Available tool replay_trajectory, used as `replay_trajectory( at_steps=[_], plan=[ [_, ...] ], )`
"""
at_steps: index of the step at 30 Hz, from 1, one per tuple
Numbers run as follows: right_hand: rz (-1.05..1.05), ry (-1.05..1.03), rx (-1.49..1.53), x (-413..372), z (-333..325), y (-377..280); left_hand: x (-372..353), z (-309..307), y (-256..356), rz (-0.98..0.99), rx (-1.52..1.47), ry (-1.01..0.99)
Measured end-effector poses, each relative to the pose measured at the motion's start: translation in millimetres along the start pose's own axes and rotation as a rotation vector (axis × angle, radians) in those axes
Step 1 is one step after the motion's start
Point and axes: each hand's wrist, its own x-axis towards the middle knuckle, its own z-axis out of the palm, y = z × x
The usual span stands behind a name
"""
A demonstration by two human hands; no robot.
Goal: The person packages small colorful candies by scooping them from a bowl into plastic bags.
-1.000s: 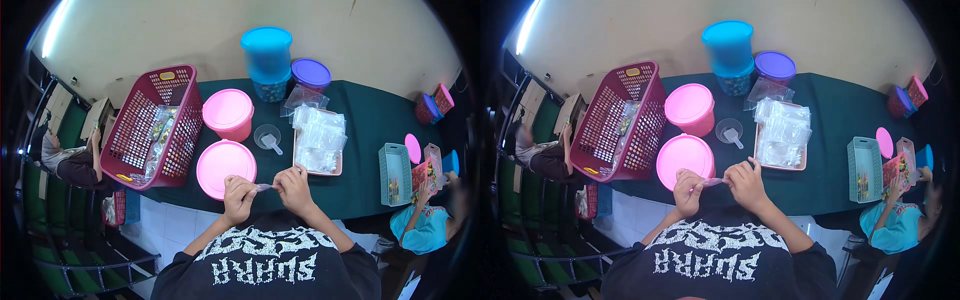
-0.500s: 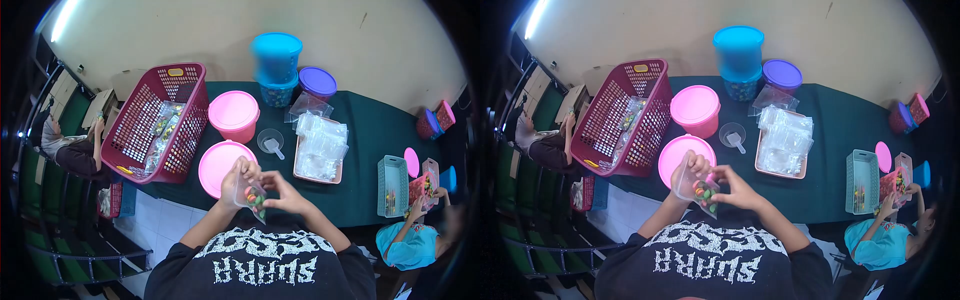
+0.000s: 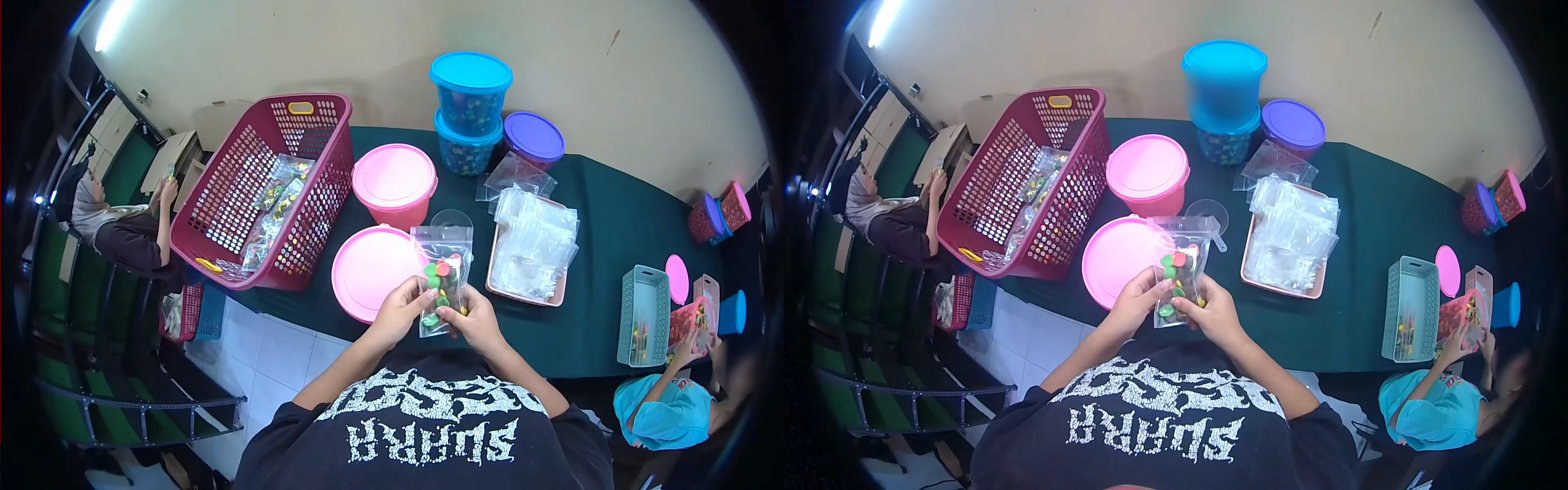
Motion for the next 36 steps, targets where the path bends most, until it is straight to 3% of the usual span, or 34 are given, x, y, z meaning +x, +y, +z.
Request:
replay_trajectory(
  at_steps=[2, 4, 6, 8, 11, 13, 16, 20, 22, 24, 26, 28, 30, 32, 34, 35, 36],
  plan=[
    [0.161, -0.045, -0.025, 0.1, -4.3, -1.7, 1.2, -4.0, -2.7, 0.003, -0.003, 0.052],
    [0.161, -0.113, -0.002, 3.2, -6.8, 4.2, 3.1, -10.6, -3.4, 0.003, -0.002, 0.1],
    [0.179, -0.228, 0.077, 1.6, -6.2, 8.3, 4.0, -15.2, 0.1, 0.006, -0.194, 0.103],
    [0.197, -0.221, 0.055, -1.3, -11.9, 9.9, -1.0, -9.2, 8.5, -0.035, -0.238, 0.106],
    [0.267, -0.14, -0.146, -1.3, -17.6, 21.0, -1.9, -5.4, 6.9, -0.155, 0.148, -0.082],
    [0.078, -0.074, -0.042, -3.2, -12.0, 22.9, -2.8, -2.7, -5.1, -0.12, 0.121, -0.088],
    [0.134, -0.113, -0.097, -2.2, -17.8, 27.8, -2.8, 0.4, -6.0, -0.05, 0.055, -0.078],
    [0.198, -0.199, 0.034, -2.5, -20.6, 33.1, -9.1, -7.2, 3.6, -0.131, 0.146, -0.111],
    [0.055, -0.219, 0.044, 1.0, -11.3, 35.0, -13.5, -15.6, 5.6, -0.154, 0.207, -0.11],
    [0.076, -0.188, 0.065, 4.2, -1.5, 31.4, -17.4, -28.0, 4.1, -0.206, 0.317, -0.194],
    [0.092, -0.169, 0.078, 8.3, 7.1, 22.9, -23.9, -32.5, 6.9, -0.162, 0.308, -0.165],
    [0.143, -0.291, 0.108, 13.7, 10.2, 14.9, -27.7, -39.1, 3.8, -0.112, 0.302, -0.127],
    [0.131, -0.41, 0.015, 24.1, 16.2, 10.6, -26.2, -51.0, -7.5, 0.264, 0.362, 0.023],
    [0.131, -0.505, -0.213, 28.6, 34.3, -11.9, -37.4, -57.2, 28.7, 0.235, 0.354, 0.101],
    [0.136, -0.485, -0.258, 42.1, 57.1, -11.5, -43.8, -75.0, 50.2, 0.179, 0.365, 0.123],
    [0.097, -0.44, -0.132, 49.0, 72.8, -16.0, -42.4, -87.5, 52.7, 0.258, 0.398, 0.158],
    [0.059, -0.392, -0.005, 55.8, 90.1, -24.8, -46.1, -97.6, 63.0, 0.203, 0.342, 0.209]
  ],
)
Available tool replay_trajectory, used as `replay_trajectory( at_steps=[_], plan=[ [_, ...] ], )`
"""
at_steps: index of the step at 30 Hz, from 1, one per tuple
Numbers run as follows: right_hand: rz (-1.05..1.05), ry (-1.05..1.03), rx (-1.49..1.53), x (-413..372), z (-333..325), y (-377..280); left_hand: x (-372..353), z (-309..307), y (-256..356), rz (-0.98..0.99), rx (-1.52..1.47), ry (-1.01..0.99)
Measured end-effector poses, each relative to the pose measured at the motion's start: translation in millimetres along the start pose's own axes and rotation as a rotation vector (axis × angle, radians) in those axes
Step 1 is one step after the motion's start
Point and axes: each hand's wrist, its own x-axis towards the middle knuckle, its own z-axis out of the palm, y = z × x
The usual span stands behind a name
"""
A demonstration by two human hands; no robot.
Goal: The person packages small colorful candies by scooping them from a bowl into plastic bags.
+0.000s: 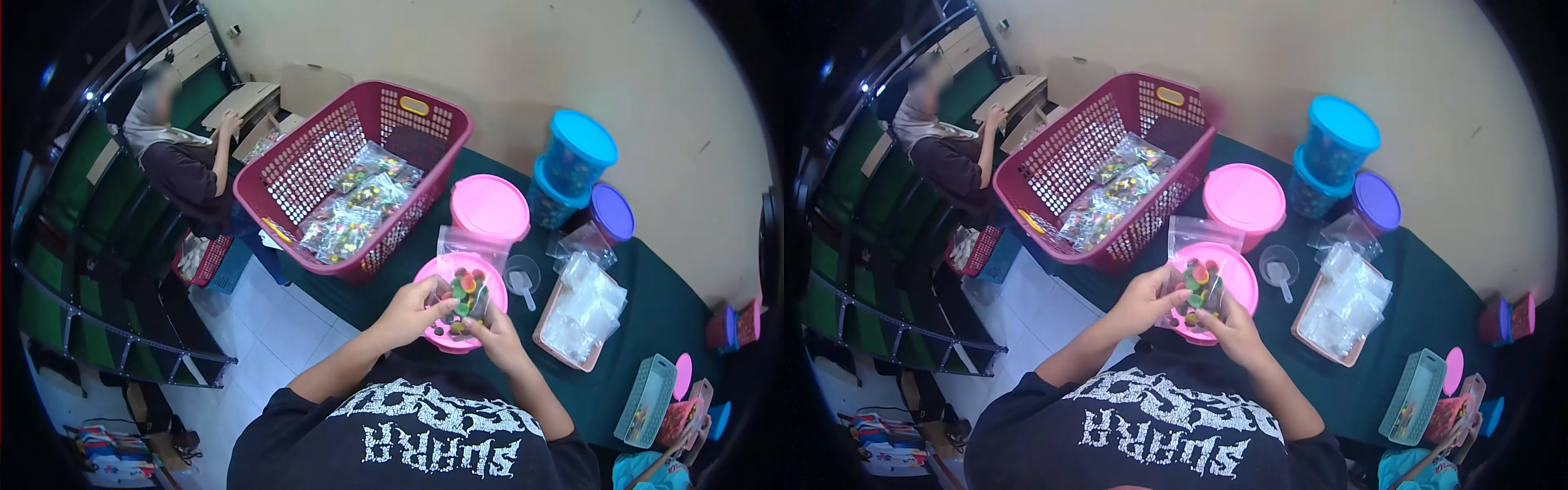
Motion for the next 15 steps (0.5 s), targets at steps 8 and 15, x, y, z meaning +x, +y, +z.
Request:
replay_trajectory(
  at_steps=[8, 15],
  plan=[
    [-0.109, -0.024, -0.028, 169.2, 89.6, -69.6, 32.5, -154.2, 33.9, 0.148, -0.088, 0.194],
    [-0.015, -0.11, 0.281, 303.4, 144.4, -42.9, 71.9, -301.8, 28.6, -0.104, -0.064, 0.172]
  ],
)
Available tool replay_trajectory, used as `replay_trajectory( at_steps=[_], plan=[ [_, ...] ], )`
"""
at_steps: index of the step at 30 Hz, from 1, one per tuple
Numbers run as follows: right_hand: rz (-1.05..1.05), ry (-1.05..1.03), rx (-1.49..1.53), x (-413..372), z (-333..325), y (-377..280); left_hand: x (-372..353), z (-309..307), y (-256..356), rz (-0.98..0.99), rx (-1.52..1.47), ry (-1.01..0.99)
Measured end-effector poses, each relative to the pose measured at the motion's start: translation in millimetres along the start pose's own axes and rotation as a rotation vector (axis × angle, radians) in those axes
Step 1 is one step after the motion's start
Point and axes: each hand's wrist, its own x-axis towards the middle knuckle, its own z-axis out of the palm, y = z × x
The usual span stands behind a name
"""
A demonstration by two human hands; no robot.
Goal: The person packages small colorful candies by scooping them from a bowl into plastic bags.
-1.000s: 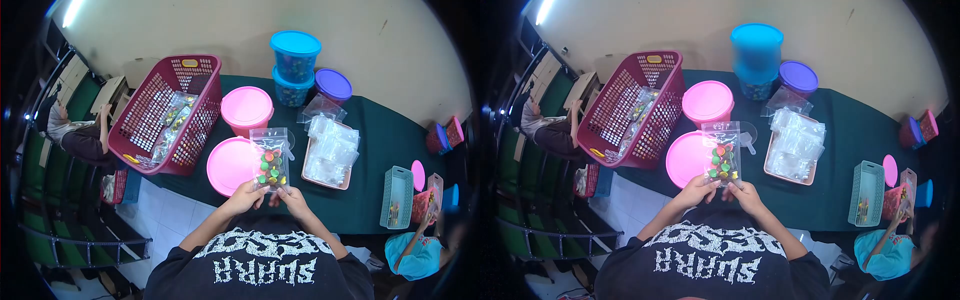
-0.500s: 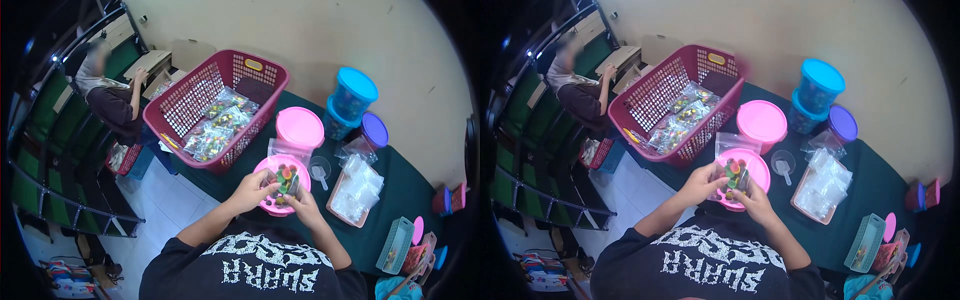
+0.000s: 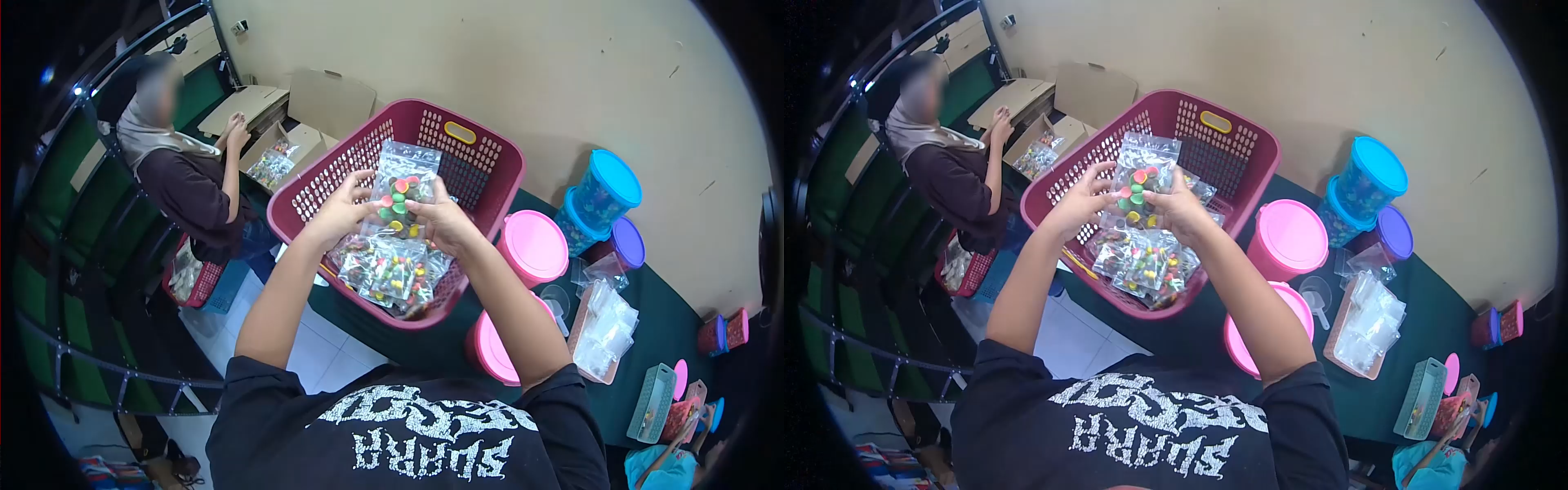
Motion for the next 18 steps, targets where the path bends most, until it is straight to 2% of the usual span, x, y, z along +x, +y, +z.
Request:
replay_trajectory(
  at_steps=[4, 6, 9, 11, 13, 14, 15, 17, 18],
  plan=[
    [0.095, -0.038, 0.053, 46.0, -0.6, 29.2, 20.9, -44.7, -19.3, -0.118, -0.064, -0.062],
    [0.182, -0.228, 0.202, 58.1, 0.3, 37.0, 26.7, -56.2, -34.0, -0.136, -0.15, -0.079],
    [0.163, -0.137, 0.094, 63.6, 5.2, 41.3, 31.2, -63.4, -49.3, -0.142, -0.299, -0.132],
    [0.216, -0.054, 0.164, 65.6, 4.1, 39.1, 32.6, -68.5, -52.3, -0.194, -0.301, -0.16],
    [0.218, -0.019, -0.058, 70.7, -9.2, 44.7, 29.9, -67.0, -49.8, -0.15, -0.274, 0.009],
    [0.243, 0.327, -0.517, 85.6, -34.6, 65.8, 33.7, -69.8, -59.9, -0.125, -0.142, 0.155],
    [0.242, 0.338, -0.509, 94.3, -52.7, 74.5, 38.6, -80.3, -77.1, 0.004, -0.08, 0.213],
    [0.199, 0.239, -0.244, 99.4, -77.6, 80.6, 37.9, -80.4, -68.5, 0.025, -0.148, 0.31],
    [0.225, 0.314, -0.115, 72.0, -33.9, 45.4, 37.7, -81.9, -69.1, 0.029, -0.136, 0.294]
  ],
)
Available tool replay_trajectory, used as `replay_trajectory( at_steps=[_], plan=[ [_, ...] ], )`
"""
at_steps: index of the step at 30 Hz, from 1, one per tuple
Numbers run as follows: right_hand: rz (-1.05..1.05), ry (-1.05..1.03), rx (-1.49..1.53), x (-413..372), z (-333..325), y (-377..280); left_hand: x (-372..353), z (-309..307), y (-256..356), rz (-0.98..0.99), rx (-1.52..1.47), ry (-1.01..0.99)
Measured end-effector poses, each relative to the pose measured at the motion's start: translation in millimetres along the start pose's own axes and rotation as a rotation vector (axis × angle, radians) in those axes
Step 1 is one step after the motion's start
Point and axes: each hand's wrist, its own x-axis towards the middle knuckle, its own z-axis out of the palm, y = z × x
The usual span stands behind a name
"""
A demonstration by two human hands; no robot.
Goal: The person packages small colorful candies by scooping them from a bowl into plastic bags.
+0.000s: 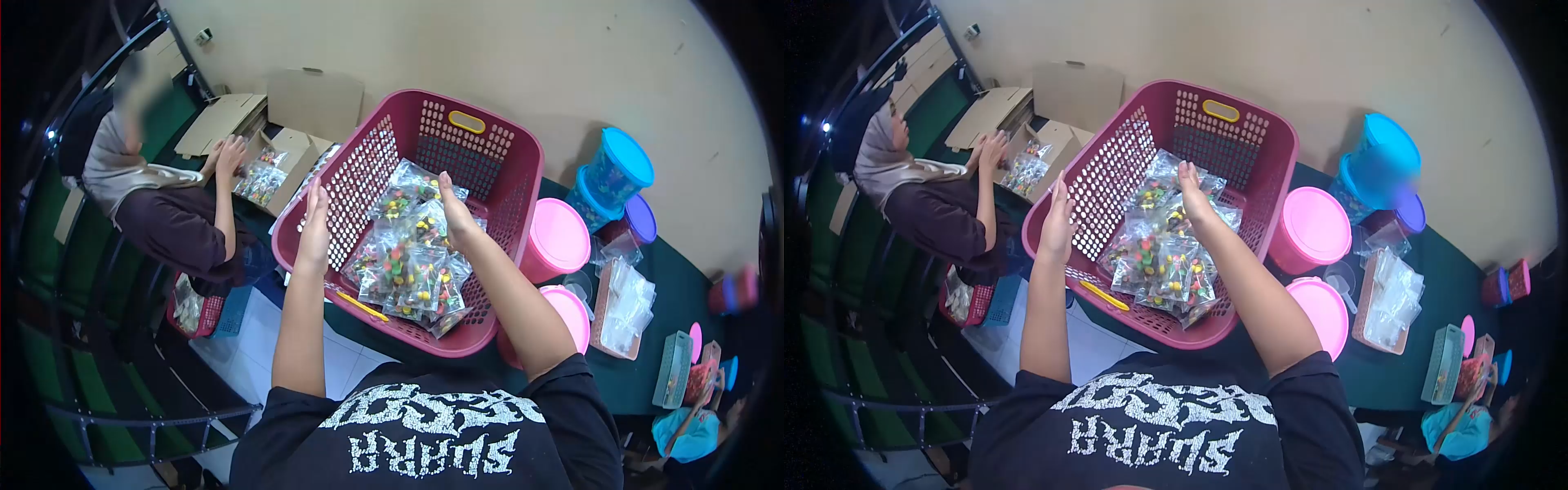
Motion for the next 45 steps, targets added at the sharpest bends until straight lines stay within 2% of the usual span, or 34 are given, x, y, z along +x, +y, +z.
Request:
replay_trajectory(
  at_steps=[1, 3, 4, 5, 7, 8, 9, 11, 15, 17, 19, 21, 23, 25, 27, 29, 31, 33, 34, 35, 36, 37, 39, 40, 41, 42, 43, 44, 45],
  plan=[
    [-0.007, 0.013, 0.008, -9.4, 8.4, -8.0, 3.3, -1.8, -6.1, 0.07, 0.018, -0.011],
    [-0.178, 0.258, -0.084, -19.0, 13.6, -14.4, -3.3, 0.4, -5.9, 0.094, 0.05, -0.054],
    [-0.338, 0.202, -0.004, -12.2, 4.1, -13.3, -7.9, 1.8, -3.8, 0.122, 0.079, -0.082],
    [-0.428, 0.107, 0.246, -15.9, -5.4, -15.5, -11.3, 3.6, -0.1, 0.155, 0.107, -0.11],
    [-0.471, 0.066, 0.456, -53.7, -11.6, -33.4, -11.2, 10.4, 9.5, 0.23, 0.153, -0.168],
    [-0.524, 0.065, 0.476, -73.7, -16.5, -34.2, -10.3, 11.2, 12.7, 0.352, 0.006, -0.153],
    [-0.528, 0.048, 0.513, -90.9, -28.0, -28.7, -19.1, 17.7, 24.8, 0.575, -0.036, -0.146],
    [-0.549, -0.021, 0.494, -125.1, -60.0, -7.1, -23.3, 15.5, 22.0, 0.733, 0.035, -0.007],
    [-0.58, 0.205, 0.35, -221.5, -120.1, 39.4, -62.1, 32.8, 24.1, 0.937, 0.121, 0.026],
    [-0.595, 0.427, 0.378, -266.8, -159.8, 61.8, -93.1, 56.1, 24.7, 1.006, 0.111, -0.016],
    [-0.592, 0.707, 0.402, -307.9, -206.2, 85.8, -123.2, 92.0, 15.0, 0.987, -0.015, -0.093],
    [-0.614, 1.01, 0.283, -341.4, -248.1, 111.6, -143.2, 134.0, 6.2, 1.079, -0.019, -0.293],
    [-0.623, 1.148, 0.243, -370.5, -287.5, 134.6, -166.3, 175.1, 1.0, 0.994, -0.011, -0.507],
    [-0.577, 1.196, 0.253, -389.2, -314.4, 145.4, -185.8, 222.4, -7.6, 0.792, -0.251, -0.68],
    [-0.537, 1.234, 0.27, -401.5, -342.8, 151.3, -195.9, 262.4, -9.1, 0.736, -0.097, -0.82],
    [-0.4, 1.285, 0.049, -410.4, -370.5, 158.0, -211.9, 304.3, -15.0, 0.51, 0.012, -0.893],
    [-0.271, 1.352, -0.321, -417.6, -401.5, 165.7, -226.3, 350.4, -32.7, 0.416, 0.135, -0.868],
    [-0.04, 1.344, -0.537, -425.3, -429.5, 167.2, -237.6, 400.2, -61.7, 0.202, 0.02, -0.855],
    [-0.035, 1.344, -0.527, -423.9, -443.8, 167.5, -237.8, 428.2, -81.3, 0.048, -0.037, -0.902],
    [-0.057, 1.364, -0.649, -420.4, -457.8, 172.5, -236.9, 455.7, -101.6, -0.11, -0.091, -0.946],
    [-0.08, 1.382, -0.772, -417.8, -468.8, 176.5, -237.5, 482.9, -118.2, -0.083, 0.049, -0.97],
    [-0.075, 1.385, -0.759, -414.7, -477.4, 175.9, -238.7, 507.1, -133.1, -0.051, 0.187, -0.993],
    [0.203, 1.337, -0.824, -407.8, -489.5, 170.6, -243.9, 543.9, -161.0, 0.215, 0.509, -1.02],
    [0.143, 1.363, -0.9, -402.9, -492.0, 173.6, -243.0, 557.9, -183.0, 0.327, 0.692, -1.09],
    [0.083, 1.386, -0.976, -396.4, -494.3, 178.3, -247.6, 568.3, -194.3, 0.332, 0.695, -1.094],
    [0.213, 1.405, -0.999, -389.3, -498.0, 183.2, -253.6, 576.1, -203.2, 0.475, 0.924, -1.139],
    [0.214, 1.408, -0.99, -390.5, -499.9, 184.8, -256.7, 583.2, -215.0, 0.619, 1.155, -1.174],
    [0.12, 1.422, -0.935, -392.8, -501.4, 187.4, -255.5, 591.1, -226.3, 0.482, 1.246, -1.29],
    [0.029, 1.436, -0.879, -394.7, -501.7, 188.2, -259.5, 594.4, -227.5, 0.485, 1.252, -1.3]
  ],
)
